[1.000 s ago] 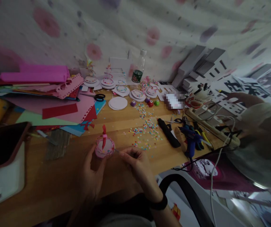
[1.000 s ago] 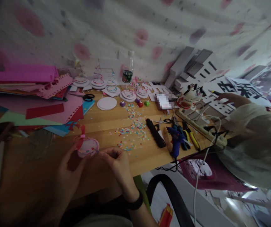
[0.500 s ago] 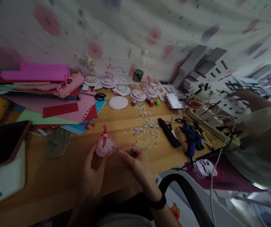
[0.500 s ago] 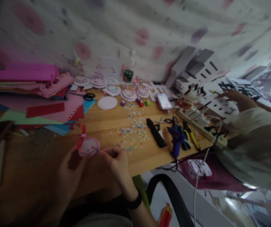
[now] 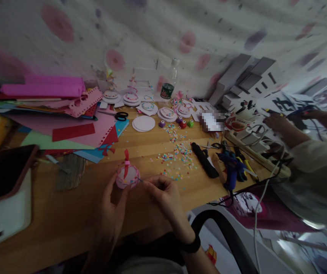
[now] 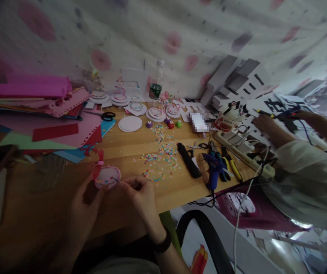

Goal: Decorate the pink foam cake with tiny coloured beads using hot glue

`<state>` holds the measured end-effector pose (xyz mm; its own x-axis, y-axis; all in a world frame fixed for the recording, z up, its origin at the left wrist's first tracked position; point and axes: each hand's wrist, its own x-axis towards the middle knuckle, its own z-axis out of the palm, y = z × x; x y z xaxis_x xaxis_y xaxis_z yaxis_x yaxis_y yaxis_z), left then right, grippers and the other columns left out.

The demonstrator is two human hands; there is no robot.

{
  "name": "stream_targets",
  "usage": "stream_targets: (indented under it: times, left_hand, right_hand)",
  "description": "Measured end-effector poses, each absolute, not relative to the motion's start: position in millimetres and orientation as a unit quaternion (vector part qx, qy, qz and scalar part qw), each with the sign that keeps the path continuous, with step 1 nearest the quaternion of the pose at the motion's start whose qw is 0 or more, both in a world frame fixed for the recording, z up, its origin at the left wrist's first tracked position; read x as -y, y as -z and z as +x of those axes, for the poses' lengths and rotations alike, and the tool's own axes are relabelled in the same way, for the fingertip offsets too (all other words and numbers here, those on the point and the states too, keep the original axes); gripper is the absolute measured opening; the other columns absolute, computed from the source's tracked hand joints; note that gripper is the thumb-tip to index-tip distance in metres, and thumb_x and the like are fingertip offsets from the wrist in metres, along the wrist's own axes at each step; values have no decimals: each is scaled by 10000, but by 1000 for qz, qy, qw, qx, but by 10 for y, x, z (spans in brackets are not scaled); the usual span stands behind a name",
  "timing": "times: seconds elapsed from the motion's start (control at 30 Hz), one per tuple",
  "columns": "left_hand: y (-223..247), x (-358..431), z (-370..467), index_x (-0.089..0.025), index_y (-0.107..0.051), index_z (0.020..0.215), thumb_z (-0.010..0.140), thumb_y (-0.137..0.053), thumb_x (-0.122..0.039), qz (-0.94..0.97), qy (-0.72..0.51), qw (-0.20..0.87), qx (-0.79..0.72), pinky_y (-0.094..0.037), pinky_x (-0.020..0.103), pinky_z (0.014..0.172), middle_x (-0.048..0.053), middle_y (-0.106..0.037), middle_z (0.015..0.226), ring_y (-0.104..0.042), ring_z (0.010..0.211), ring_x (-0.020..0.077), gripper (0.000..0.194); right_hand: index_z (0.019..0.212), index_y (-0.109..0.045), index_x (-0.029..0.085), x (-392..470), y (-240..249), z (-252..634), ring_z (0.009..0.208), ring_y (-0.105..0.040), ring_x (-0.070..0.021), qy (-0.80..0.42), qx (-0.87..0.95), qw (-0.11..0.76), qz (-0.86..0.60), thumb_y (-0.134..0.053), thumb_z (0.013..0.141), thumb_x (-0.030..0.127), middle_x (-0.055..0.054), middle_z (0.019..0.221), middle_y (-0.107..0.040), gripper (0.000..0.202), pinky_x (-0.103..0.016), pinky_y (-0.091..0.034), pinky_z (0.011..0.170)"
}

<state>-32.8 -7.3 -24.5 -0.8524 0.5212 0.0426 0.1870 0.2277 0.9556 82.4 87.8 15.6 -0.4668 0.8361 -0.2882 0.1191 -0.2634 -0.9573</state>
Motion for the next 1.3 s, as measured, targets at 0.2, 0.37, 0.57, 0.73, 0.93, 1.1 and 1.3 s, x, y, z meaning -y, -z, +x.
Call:
stream_targets:
  times: [0.2, 0.37, 0.57, 0.73, 0.93, 1.1, 1.3]
  left_hand:
    - [211, 77, -320, -198, -640, 1204, 740, -687, -546, 215, -575, 155, -774, -471, 520, 1081, 145, -682, 1307, -625, 1236, 332, 582]
    - [187, 69, -316, -199, -645, 1200, 740, -683, -523, 217, -569, 148, -780, -477, 510, 1076, 137, -689, 1298, -627, 1233, 327, 565]
    - [213, 69, -325, -219, -639, 1206, 760, -694, -494, 229, -579, 152, -767, -458, 501, 1101, 123, -676, 1326, -608, 1266, 311, 526]
    - [246, 85, -326, -212, -637, 1208, 749, -712, -518, 217, -580, 153, -770, -467, 521, 1088, 133, -680, 1314, -623, 1241, 322, 556]
    - [259, 93, -323, -222, -628, 1226, 760, -736, -512, 263, -571, 113, -769, -462, 517, 1091, 118, -674, 1316, -613, 1247, 307, 560]
    - [222, 84, -330, -236, -652, 1170, 777, -730, -507, 297, -565, 71, -767, -468, 507, 1085, 97, -682, 1284, -619, 1224, 295, 483]
    - [231, 85, -352, -227, -655, 1161, 789, -700, -529, 301, -557, 84, -770, -482, 502, 1067, 108, -684, 1266, -630, 1202, 298, 482]
  right_hand:
    - [652, -687, 187, -872, -186, 824, 473, -352, -89, -661, 545, 272, -437, -761, 656, 446, 49, 503, -489, 269, -240, -234, 448]
    - [655, -685, 185, -874, -190, 842, 483, -358, -87, -649, 550, 281, -445, -774, 652, 439, 44, 516, -504, 269, -235, -241, 451]
    - [659, -693, 192, -875, -198, 841, 478, -356, -91, -645, 559, 282, -438, -762, 669, 421, 46, 504, -494, 239, -236, -254, 448]
    - [666, -698, 194, -867, -202, 828, 504, -395, -104, -636, 566, 279, -444, -764, 663, 435, 28, 542, -542, 250, -246, -283, 475]
    - [679, -699, 196, -872, -171, 828, 506, -425, -111, -643, 565, 283, -432, -765, 672, 435, 22, 558, -568, 248, -250, -315, 490]
    - [685, -712, 192, -872, -185, 826, 521, -465, -116, -636, 573, 280, -434, -764, 680, 426, 10, 575, -603, 240, -245, -339, 495]
    - [665, -710, 195, -868, -192, 814, 520, -454, -114, -629, 570, 293, -439, -748, 656, 407, 7, 568, -615, 216, -246, -340, 492]
